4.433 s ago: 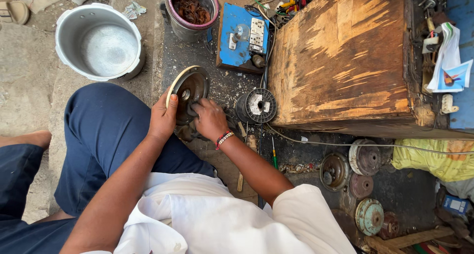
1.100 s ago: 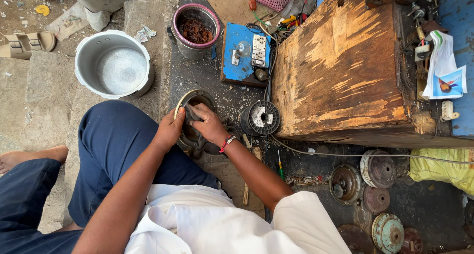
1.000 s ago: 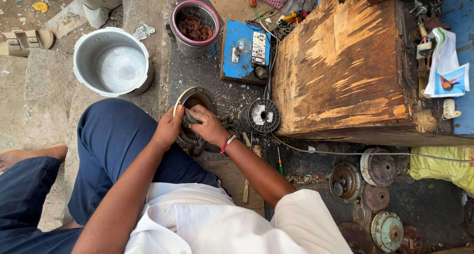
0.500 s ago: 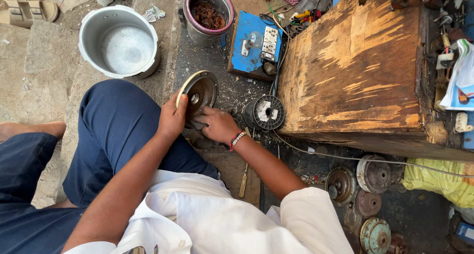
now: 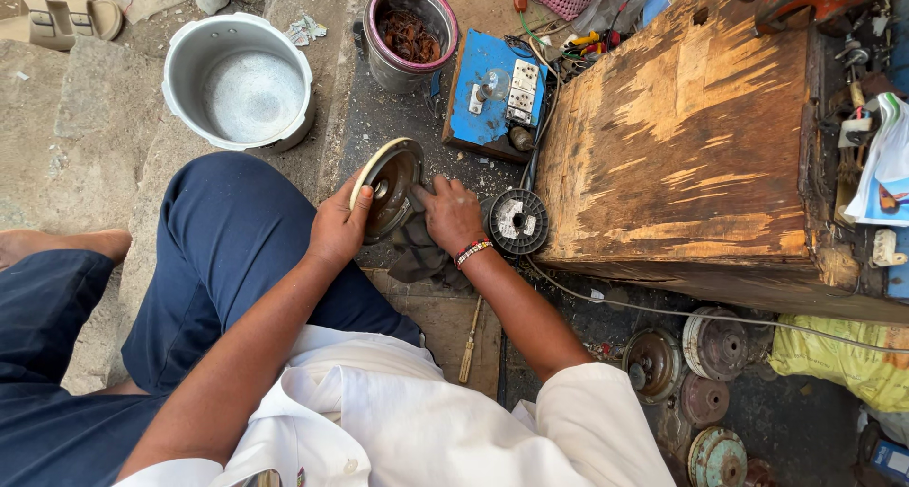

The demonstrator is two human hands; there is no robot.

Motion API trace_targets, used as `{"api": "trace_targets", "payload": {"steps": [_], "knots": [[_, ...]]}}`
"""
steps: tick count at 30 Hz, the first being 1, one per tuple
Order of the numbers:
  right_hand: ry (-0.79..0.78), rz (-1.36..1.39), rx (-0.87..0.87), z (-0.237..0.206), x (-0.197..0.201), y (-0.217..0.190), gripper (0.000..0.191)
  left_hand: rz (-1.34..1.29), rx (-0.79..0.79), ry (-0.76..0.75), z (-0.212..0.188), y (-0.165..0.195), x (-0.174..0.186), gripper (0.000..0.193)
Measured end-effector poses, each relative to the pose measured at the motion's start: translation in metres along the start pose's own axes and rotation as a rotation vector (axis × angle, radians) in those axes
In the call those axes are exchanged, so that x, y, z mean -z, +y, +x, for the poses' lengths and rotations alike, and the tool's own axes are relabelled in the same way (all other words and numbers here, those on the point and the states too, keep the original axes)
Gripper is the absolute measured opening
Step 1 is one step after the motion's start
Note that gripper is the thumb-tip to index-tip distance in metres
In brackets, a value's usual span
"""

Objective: The person sits on the ground holding a pink bangle and rubs it with a small abrasive block, working around its surface. They then set the bangle aside, pick up a round metal pot lid, and wipe its surface and rim with a cloth, turning it as they clean.

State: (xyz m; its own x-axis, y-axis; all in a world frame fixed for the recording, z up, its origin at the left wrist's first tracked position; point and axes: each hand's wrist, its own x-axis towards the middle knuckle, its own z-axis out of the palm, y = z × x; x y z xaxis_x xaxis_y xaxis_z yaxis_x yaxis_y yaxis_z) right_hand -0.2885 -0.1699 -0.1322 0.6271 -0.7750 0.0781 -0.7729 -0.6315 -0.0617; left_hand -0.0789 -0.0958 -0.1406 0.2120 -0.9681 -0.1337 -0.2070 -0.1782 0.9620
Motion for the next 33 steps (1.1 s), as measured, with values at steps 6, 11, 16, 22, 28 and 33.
{"api": "trace_targets", "payload": {"steps": [6,11,16,22,28,33], "knots": [[0.198,0.345,-0.348,0.002,-0.003,0.006,0.063,-0.029,0.039,0.020,0.004,-0.020,-0.004,0.056],[0.279,0.958,-0.429,-0.005,-0.014,0.023,0.056,-0.270,0.085,0.048,0.015,-0.041,-0.008,0.054],[0.322,1.590,-0.581,-0.006,-0.021,0.039,0.044,-0.562,0.071,0.060,0.020,-0.040,0.000,0.052],[0.034,1.810,-0.564,0.001,-0.013,0.058,0.030,-0.464,0.001,0.023,0.015,-0.037,0.001,0.051],[-0.007,1.737,-0.510,0.006,-0.008,0.053,0.035,-0.323,0.038,0.016,0.013,-0.041,0.000,0.049],[0.005,1.744,-0.491,0.000,-0.013,0.046,0.039,-0.346,0.009,0.007,0.012,-0.040,-0.002,0.047]]}}
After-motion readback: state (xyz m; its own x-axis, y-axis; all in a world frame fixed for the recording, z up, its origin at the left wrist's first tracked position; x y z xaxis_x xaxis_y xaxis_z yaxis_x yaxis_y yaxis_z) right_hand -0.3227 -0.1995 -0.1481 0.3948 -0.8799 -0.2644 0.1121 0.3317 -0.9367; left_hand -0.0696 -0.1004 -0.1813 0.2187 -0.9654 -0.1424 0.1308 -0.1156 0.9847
